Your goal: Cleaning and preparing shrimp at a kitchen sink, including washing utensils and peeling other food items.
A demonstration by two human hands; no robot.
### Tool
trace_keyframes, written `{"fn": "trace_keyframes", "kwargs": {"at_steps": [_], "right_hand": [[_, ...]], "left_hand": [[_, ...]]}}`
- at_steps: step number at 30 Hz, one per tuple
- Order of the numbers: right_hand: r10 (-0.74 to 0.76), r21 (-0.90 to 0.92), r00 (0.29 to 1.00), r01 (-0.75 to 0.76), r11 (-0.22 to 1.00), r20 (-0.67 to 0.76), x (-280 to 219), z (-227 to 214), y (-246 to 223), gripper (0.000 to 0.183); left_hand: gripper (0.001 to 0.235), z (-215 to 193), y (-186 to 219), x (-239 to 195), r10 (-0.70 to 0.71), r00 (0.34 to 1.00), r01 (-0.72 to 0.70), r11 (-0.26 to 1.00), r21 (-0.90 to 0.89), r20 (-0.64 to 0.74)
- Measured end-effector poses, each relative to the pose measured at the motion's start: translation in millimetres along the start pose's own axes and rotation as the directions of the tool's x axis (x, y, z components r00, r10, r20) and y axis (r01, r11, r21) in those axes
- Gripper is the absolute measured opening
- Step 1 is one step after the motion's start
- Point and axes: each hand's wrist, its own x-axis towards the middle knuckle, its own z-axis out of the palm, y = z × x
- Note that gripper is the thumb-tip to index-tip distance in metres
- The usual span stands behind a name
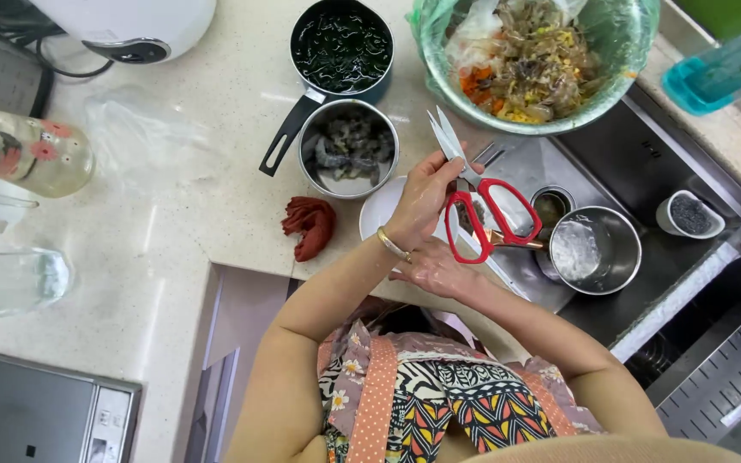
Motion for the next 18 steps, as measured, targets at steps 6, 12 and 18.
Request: {"fn": "trace_keyframes", "kwargs": {"at_steps": [6, 12, 18], "right_hand": [[0.225, 0.219, 0.909, -0.154, 0.964, -0.35, 21, -109, -75, 0.05], [0.802, 0.212, 0.554, -0.775, 0.595, -0.223, 55, -141, -60, 0.072], [0.851, 0.756, 0.524, -0.543, 0.365, -0.035, 55, -112, -46, 0.096]], "left_hand": [[0.041, -44, 19, -1, 0.035, 0.997, -0.043, 0.991, 0.127, 0.068], [0.026, -59, 27, -4, 0.011, 0.986, -0.078, 0.911, 0.404, 0.165], [0.023, -42, 78, -8, -0.127, 0.972, -0.034, 0.756, 0.653, 0.198]]}}
